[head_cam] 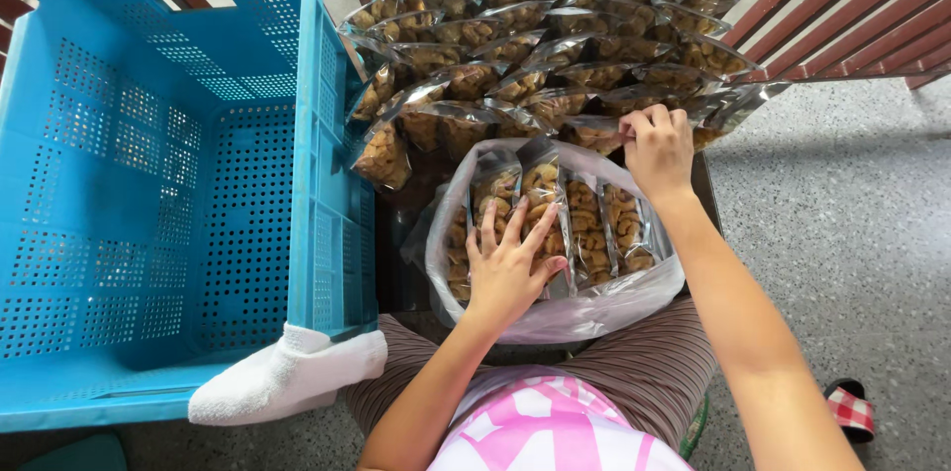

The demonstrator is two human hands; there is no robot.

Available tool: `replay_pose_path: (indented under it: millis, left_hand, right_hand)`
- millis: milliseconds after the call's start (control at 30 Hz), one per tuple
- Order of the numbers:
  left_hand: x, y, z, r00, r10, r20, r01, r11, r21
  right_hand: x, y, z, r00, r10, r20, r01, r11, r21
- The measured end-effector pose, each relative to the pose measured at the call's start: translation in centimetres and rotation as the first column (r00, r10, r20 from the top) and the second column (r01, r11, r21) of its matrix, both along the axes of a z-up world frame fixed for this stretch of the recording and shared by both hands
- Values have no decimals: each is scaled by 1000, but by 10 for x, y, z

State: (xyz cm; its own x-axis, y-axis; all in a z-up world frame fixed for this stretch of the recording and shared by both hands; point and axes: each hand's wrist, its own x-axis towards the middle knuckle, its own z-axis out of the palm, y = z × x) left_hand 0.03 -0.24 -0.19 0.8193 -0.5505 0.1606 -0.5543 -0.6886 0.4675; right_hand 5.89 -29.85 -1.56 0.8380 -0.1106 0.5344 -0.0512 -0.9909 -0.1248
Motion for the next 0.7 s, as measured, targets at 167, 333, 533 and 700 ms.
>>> replay_pose_path:
  millis: [167, 333, 533, 700]
  left_hand:
    - [1, -2, 0, 999, -30, 21, 29, 997, 70]
    - [1, 0, -3, 998, -59, -12, 60, 997, 51]
    - [-3, -5, 4, 998, -57, 36, 54, 996, 68]
    - [-8, -16, 16, 941, -326, 96, 333, 940, -74]
  right_hand:
    - [-9, -21, 18, 940, 102, 325, -194, 944, 265]
    - [-38, -58, 83, 919, 55, 390, -342, 601, 722]
    - [-14, 8, 45, 912, 110, -395, 139, 823, 551]
    - [2, 48, -21, 928, -34, -372, 240, 818, 524]
